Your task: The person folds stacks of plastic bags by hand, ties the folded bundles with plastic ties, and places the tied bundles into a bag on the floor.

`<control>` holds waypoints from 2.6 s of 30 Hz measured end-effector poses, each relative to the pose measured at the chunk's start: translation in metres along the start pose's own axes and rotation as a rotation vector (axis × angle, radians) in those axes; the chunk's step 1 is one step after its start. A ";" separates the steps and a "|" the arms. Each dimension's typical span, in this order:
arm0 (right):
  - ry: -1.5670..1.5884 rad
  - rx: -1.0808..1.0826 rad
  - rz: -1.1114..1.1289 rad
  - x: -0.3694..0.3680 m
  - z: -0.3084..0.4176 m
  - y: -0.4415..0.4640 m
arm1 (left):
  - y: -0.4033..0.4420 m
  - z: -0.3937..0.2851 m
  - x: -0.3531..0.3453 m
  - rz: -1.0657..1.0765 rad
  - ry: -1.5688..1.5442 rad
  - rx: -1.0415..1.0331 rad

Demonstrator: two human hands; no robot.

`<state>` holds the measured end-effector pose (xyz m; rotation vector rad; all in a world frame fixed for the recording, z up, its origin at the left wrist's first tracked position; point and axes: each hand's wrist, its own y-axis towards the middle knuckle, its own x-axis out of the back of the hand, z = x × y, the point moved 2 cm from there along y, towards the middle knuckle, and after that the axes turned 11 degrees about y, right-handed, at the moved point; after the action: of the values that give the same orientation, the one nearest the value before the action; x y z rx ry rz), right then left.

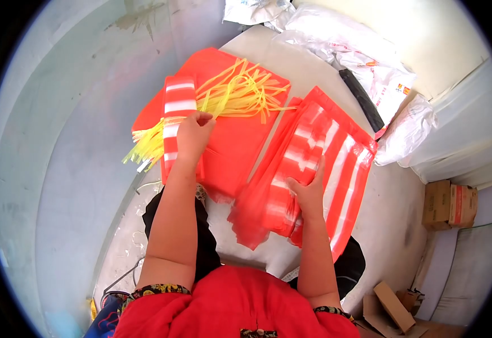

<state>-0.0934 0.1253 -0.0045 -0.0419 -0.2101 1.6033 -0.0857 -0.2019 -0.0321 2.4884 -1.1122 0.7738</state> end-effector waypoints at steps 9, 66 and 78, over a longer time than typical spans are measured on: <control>0.066 0.066 -0.087 0.008 -0.008 -0.002 | 0.000 -0.006 -0.003 0.118 -0.224 0.045; -0.714 -0.116 0.136 0.128 0.023 -0.002 | -0.104 -0.075 -0.109 0.642 -0.459 0.008; 0.672 0.135 0.141 0.059 0.001 0.027 | -0.104 -0.071 -0.105 0.607 -0.190 -0.117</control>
<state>-0.1226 0.1827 -0.0022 -0.4910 0.4303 1.6508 -0.0895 -0.0382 -0.0423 2.1659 -1.9655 0.5942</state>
